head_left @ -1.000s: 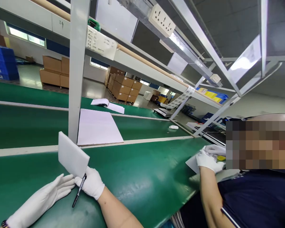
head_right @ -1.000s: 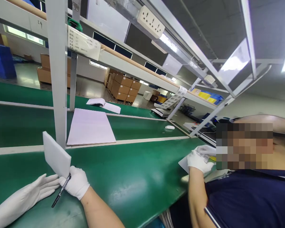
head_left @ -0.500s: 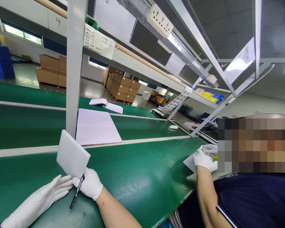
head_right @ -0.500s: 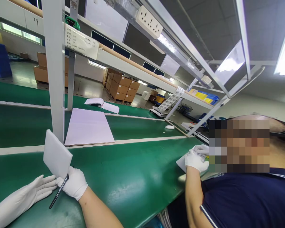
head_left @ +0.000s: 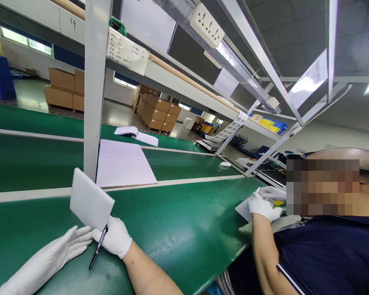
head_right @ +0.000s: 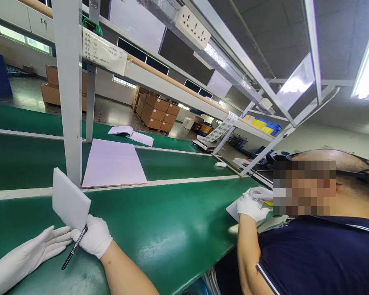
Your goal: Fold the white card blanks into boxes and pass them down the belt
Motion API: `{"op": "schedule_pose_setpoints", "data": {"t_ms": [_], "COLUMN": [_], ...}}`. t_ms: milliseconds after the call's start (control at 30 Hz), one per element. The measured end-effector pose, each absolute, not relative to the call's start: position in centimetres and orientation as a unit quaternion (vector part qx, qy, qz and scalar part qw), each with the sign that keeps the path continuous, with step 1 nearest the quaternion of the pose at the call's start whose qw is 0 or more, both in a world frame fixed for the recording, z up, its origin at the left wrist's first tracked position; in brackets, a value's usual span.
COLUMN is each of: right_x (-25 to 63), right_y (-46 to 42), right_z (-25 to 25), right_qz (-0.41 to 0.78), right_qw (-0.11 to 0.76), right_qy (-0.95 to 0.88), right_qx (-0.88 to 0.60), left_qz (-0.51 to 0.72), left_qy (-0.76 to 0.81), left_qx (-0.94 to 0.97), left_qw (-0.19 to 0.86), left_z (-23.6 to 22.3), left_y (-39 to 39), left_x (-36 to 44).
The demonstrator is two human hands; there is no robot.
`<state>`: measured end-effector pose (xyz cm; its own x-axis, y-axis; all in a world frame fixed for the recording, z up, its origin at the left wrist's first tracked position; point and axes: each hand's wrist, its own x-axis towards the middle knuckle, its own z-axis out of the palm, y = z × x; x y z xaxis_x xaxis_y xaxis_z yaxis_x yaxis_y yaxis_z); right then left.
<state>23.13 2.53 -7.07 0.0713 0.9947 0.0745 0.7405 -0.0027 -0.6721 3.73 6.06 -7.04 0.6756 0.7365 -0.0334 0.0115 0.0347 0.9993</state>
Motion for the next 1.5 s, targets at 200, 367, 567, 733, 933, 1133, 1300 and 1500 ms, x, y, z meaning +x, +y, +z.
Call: {"op": "schedule_pose_setpoints", "data": {"t_ms": [200,367,567,733,933,1133,1300,1500], "right_x": [23.2,23.2,23.3,23.3,23.2,23.4,23.8,23.8], "right_y": [2.5,2.7,2.8,2.5,2.3,2.3,2.6,2.8], "right_z": [-7.1,-7.4,-7.7,-7.4,-7.7,-9.0,-10.0,-9.6], "right_qz": [0.226,0.223,0.216,0.219,0.25,0.266,0.265,0.272], "right_qw": [0.297,0.304,0.304,0.304,0.335,0.336,0.343,0.371], "right_qy": [-0.645,-0.645,-0.649,-0.647,-0.628,-0.63,-0.635,-0.645], "right_qx": [-0.667,-0.665,-0.664,-0.664,-0.656,-0.648,-0.639,-0.611], "left_qz": [0.297,0.253,0.229,0.22,0.226,0.242,0.254,0.256], "left_qy": [0.281,0.264,0.273,0.285,0.288,0.3,0.312,0.397], "left_qx": [0.678,0.709,0.636,0.49,0.401,0.406,0.423,0.632], "left_qw": [0.611,0.604,0.685,0.794,0.84,0.829,0.812,0.614], "left_z": [-7.6,-7.9,-7.1,-6.6,-6.1,-6.2,-6.6,-5.4], "left_y": [6.2,6.2,6.1,5.8,5.6,5.3,4.9,3.8], "left_x": [3.7,3.7,3.6,4.1,4.7,4.6,4.6,4.5]}}
